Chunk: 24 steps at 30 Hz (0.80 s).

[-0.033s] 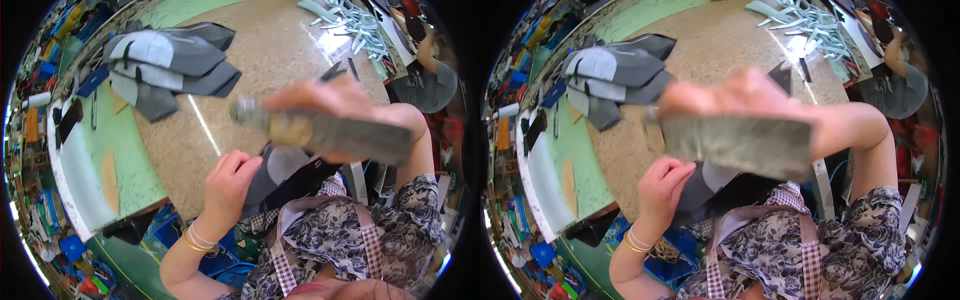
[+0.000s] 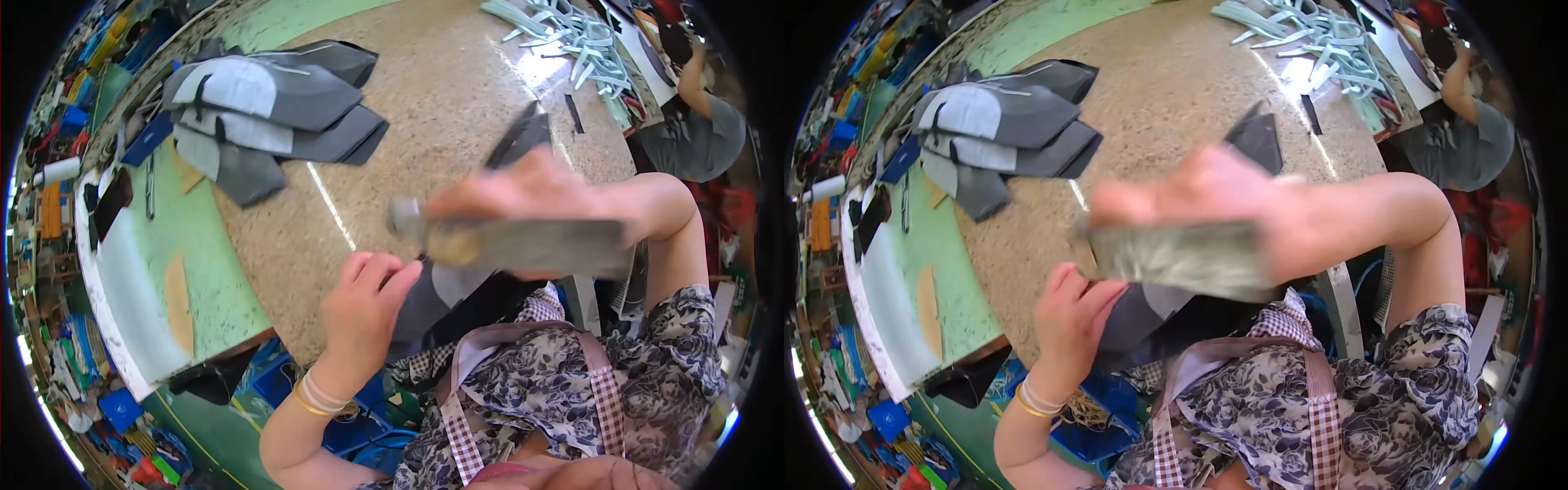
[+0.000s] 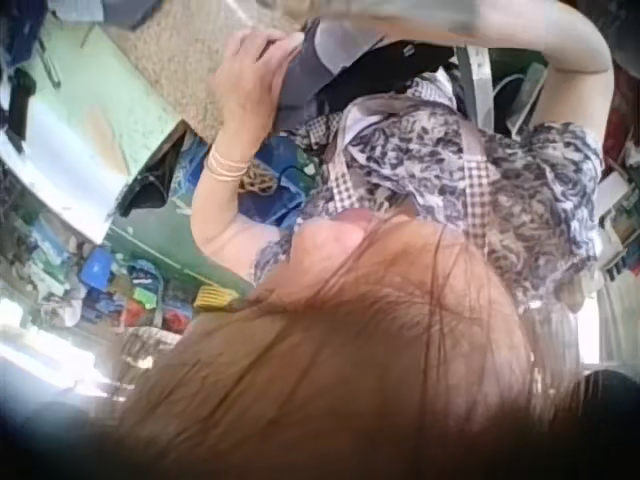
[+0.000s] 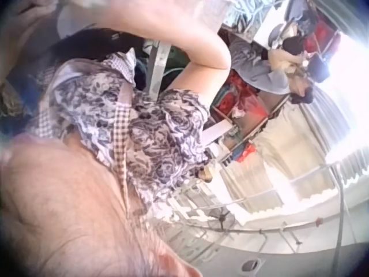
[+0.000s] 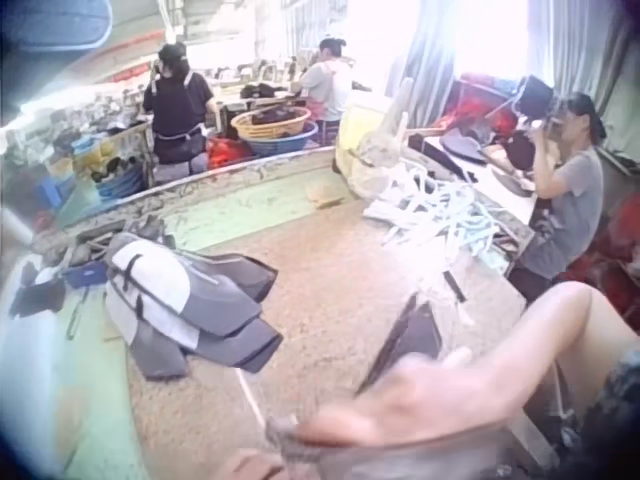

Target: The person assembles shoe upper components by applying adhesive strips along the edges, folding the edges over by hand, and hammering the seams flat with a hammer.

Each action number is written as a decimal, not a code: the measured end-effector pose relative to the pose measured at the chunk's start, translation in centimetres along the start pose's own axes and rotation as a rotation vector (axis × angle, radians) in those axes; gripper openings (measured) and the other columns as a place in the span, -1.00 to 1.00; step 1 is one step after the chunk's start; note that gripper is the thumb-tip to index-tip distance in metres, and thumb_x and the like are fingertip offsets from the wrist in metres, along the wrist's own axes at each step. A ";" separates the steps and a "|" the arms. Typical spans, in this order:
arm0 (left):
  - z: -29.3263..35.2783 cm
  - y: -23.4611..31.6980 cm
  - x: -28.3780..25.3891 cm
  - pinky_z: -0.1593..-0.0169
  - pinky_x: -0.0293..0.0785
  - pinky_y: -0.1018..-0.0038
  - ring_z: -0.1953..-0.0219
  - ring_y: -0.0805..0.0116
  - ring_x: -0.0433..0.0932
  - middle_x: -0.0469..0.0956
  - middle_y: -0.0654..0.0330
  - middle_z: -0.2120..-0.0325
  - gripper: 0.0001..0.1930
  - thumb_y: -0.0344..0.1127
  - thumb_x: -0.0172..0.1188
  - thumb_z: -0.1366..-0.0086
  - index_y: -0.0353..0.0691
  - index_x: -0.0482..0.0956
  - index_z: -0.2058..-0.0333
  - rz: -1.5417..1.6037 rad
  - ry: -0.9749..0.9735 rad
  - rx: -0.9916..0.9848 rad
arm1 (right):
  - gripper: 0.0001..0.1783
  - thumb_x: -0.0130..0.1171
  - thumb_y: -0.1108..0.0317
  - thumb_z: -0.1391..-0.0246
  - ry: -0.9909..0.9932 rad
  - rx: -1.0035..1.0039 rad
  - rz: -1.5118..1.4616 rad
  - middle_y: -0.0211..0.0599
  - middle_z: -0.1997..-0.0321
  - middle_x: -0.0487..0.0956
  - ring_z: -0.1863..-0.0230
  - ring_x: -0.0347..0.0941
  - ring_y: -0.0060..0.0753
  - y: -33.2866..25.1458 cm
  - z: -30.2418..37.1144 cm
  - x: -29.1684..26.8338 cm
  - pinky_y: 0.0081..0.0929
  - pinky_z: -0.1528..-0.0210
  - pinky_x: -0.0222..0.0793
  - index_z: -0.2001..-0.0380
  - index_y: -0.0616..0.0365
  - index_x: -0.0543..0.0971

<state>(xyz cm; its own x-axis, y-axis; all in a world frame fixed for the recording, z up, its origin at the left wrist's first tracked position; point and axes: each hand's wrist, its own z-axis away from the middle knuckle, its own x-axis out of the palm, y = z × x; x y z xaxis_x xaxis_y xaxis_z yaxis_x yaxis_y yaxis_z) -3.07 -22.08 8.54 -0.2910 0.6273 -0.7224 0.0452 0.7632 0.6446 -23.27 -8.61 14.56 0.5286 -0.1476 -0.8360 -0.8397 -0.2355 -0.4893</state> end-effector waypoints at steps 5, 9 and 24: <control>0.2 -0.3 -1.7 0.35 0.49 0.41 0.33 0.25 0.52 0.50 0.22 0.36 -0.75 -0.50 0.22 0.01 -0.26 0.62 0.27 -0.032 -0.118 0.127 | -0.69 0.14 0.34 0.02 -0.160 0.142 -0.012 -0.33 0.67 0.42 0.72 0.44 -0.18 -0.8 0.5 -0.2 -0.28 0.69 0.35 0.19 0.14 0.37; 0.9 0.0 -1.6 0.29 0.50 0.39 0.30 0.20 0.52 0.51 0.13 0.30 -0.73 -0.48 0.22 0.01 -0.34 0.60 0.25 -0.066 -0.095 0.166 | -0.65 0.08 0.33 0.06 -0.294 0.036 -0.086 -0.35 0.69 0.40 0.71 0.46 -0.19 -1.6 0.2 0.8 -0.28 0.73 0.34 0.23 0.24 0.26; 4.9 2.8 0.4 0.21 0.45 0.33 0.25 0.12 0.48 0.49 0.06 0.23 -0.69 -0.50 0.25 -0.03 -0.40 0.56 0.19 -0.417 0.121 -0.028 | -0.67 0.06 0.30 0.01 -0.047 -0.030 0.014 -0.32 0.58 0.46 0.66 0.49 -0.22 -3.1 -1.8 1.3 -0.27 0.68 0.34 0.20 0.21 0.31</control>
<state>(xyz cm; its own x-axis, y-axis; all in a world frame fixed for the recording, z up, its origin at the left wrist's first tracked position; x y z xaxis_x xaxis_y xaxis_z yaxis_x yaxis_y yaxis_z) 1.60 -18.96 8.80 -0.3890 0.2420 -0.8889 -0.1251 0.9421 0.3112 -19.72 -9.80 15.43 0.5099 -0.1056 -0.8537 -0.8424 -0.2624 -0.4707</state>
